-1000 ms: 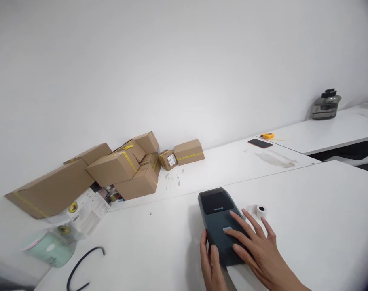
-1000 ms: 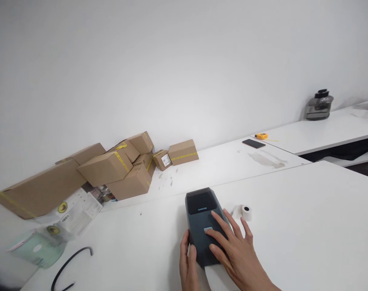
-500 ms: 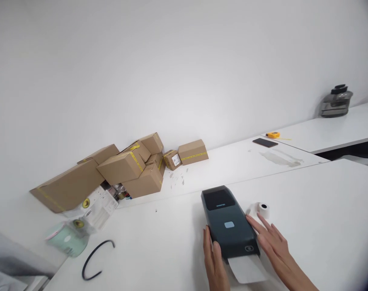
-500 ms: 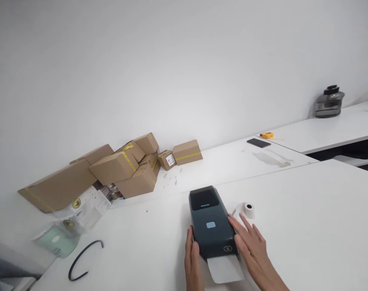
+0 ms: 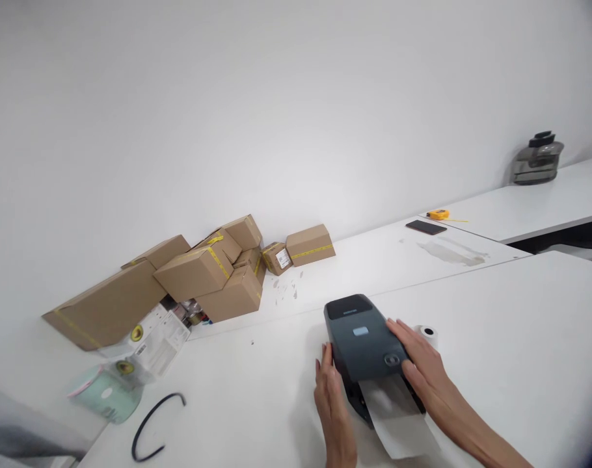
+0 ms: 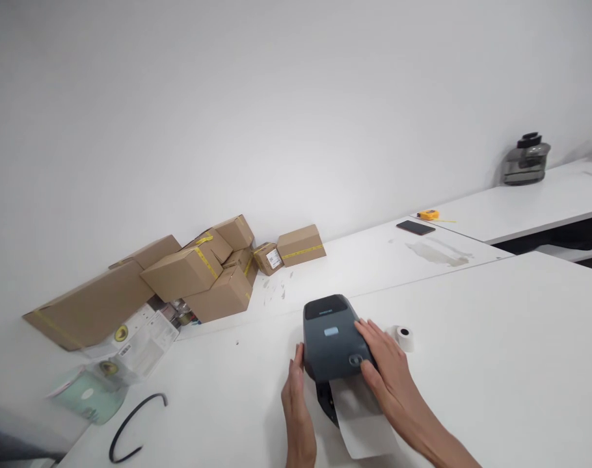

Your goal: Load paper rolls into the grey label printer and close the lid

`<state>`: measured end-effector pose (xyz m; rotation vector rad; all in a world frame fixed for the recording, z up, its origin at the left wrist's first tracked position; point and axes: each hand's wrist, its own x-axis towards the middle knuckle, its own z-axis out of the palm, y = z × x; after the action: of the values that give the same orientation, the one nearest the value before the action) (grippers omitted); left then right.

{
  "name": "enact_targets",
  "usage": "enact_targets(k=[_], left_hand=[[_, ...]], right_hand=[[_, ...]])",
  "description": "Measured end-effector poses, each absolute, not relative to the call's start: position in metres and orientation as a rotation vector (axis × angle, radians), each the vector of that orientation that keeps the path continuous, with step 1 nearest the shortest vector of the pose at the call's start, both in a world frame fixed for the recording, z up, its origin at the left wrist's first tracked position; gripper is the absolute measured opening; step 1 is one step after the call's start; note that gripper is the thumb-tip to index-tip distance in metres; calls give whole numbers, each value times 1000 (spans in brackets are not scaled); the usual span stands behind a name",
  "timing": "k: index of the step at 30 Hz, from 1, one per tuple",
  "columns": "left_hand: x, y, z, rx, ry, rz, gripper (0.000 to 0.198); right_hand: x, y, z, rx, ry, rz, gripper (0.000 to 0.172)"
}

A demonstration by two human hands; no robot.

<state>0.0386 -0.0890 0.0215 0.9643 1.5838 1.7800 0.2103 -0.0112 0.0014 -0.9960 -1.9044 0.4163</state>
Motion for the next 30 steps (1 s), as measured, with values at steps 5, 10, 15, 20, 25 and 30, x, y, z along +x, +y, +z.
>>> enact_targets(k=[5, 10, 15, 20, 25, 30], left_hand=[[13, -42, 47, 962, 1554, 1888, 56], [-7, 0, 20, 946, 1681, 1742, 45], [-1, 12, -5, 1005, 1725, 1607, 44], [6, 9, -10, 1050, 1752, 1554, 44], [5, 7, -8, 1068, 1776, 1524, 45], [5, 8, -8, 1079, 1783, 1519, 45]], right_hand=[[181, 40, 76, -825, -1865, 416, 47], [152, 92, 121, -916, -1833, 446, 48], [135, 133, 133, -1026, -1821, 513, 57], [130, 155, 127, -1049, -1837, 539, 59], [132, 167, 126, -1033, -1875, 555, 63], [143, 146, 130, -926, -1776, 401, 60]])
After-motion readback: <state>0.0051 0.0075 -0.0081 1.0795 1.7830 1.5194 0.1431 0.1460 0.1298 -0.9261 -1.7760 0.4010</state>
